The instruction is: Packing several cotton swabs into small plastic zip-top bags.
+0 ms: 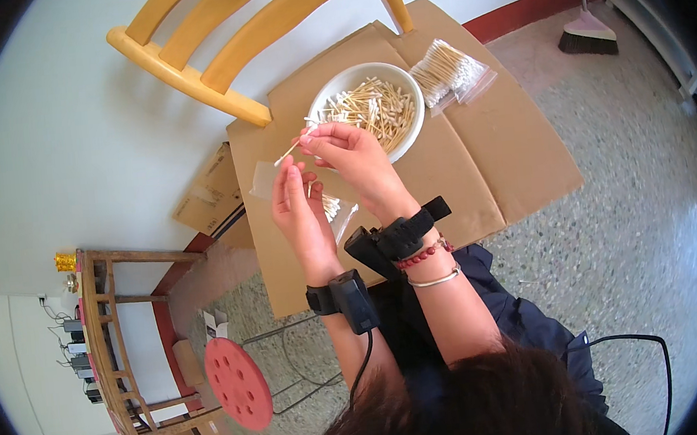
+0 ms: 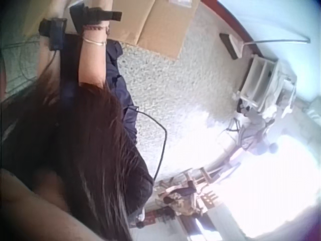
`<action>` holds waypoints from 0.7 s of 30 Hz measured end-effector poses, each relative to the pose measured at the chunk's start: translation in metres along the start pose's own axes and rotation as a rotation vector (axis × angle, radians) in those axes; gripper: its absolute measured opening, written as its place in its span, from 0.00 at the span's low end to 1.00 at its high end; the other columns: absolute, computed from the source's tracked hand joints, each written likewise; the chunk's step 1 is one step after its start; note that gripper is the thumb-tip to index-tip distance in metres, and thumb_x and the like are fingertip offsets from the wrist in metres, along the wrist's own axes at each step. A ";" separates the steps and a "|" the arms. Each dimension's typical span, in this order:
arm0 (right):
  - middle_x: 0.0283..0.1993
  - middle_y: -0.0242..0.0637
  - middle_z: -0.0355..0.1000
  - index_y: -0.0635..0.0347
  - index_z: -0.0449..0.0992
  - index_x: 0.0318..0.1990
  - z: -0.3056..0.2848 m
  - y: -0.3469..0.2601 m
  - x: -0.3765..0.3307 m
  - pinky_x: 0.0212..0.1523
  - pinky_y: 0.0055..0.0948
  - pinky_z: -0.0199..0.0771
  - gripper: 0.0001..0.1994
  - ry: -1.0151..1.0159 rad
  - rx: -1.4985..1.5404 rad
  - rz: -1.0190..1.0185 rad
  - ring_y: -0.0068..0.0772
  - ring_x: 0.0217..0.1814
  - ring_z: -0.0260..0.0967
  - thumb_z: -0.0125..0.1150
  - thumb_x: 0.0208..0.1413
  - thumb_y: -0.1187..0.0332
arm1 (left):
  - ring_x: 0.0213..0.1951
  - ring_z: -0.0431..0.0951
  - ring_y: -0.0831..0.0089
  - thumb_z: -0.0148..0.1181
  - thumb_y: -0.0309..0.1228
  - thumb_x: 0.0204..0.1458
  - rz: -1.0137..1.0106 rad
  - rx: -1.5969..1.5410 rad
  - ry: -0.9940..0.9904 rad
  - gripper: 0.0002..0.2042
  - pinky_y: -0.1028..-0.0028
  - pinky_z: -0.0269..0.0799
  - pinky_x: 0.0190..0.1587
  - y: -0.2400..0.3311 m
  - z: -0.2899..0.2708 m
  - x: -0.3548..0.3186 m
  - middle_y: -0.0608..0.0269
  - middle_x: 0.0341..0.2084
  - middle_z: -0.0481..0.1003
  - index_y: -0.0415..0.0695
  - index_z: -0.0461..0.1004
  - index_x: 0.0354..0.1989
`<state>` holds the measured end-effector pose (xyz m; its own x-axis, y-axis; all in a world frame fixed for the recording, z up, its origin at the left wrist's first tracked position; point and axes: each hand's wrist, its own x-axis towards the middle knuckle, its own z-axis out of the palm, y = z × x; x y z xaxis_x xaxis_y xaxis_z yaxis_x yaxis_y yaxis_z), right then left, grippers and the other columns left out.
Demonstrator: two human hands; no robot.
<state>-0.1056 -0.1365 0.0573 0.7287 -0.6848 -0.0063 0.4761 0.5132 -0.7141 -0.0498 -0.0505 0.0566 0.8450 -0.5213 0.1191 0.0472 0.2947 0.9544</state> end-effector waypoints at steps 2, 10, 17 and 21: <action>0.40 0.33 0.75 0.63 0.75 0.41 0.002 0.002 0.001 0.47 0.22 0.69 0.08 -0.039 -0.005 -0.001 0.20 0.45 0.70 0.58 0.55 0.71 | 0.36 0.69 0.82 0.56 0.32 0.56 0.026 -0.070 0.021 0.13 0.78 0.66 0.38 0.000 -0.005 0.002 0.67 0.34 0.72 0.40 0.71 0.47; 0.42 0.33 0.75 0.62 0.74 0.40 0.004 0.004 0.000 0.48 0.23 0.70 0.07 -0.036 -0.028 -0.006 0.22 0.46 0.71 0.57 0.57 0.70 | 0.33 0.69 0.83 0.59 0.28 0.54 0.181 0.072 0.161 0.09 0.81 0.65 0.34 -0.009 0.002 0.003 0.66 0.33 0.73 0.38 0.72 0.41; 0.34 0.35 0.76 0.63 0.77 0.32 0.028 0.012 -0.002 0.41 0.26 0.73 0.04 -0.066 -0.728 -0.404 0.28 0.36 0.74 0.62 0.48 0.73 | 0.28 0.71 0.79 0.61 0.20 0.48 0.380 0.487 0.352 0.08 0.79 0.67 0.31 -0.007 -0.032 0.011 0.65 0.29 0.73 0.40 0.75 0.38; 0.35 0.34 0.76 0.62 0.78 0.31 0.025 0.012 -0.005 0.44 0.26 0.72 0.04 -0.150 -0.904 -0.444 0.28 0.38 0.73 0.62 0.47 0.74 | 0.28 0.72 0.78 0.61 0.20 0.48 0.442 0.534 0.250 0.07 0.79 0.68 0.32 -0.011 -0.030 0.005 0.65 0.30 0.73 0.39 0.75 0.37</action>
<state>-0.0912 -0.1141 0.0666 0.6602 -0.6148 0.4315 0.2137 -0.3970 -0.8926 -0.0301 -0.0323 0.0388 0.8244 -0.2271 0.5185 -0.5378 -0.0285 0.8426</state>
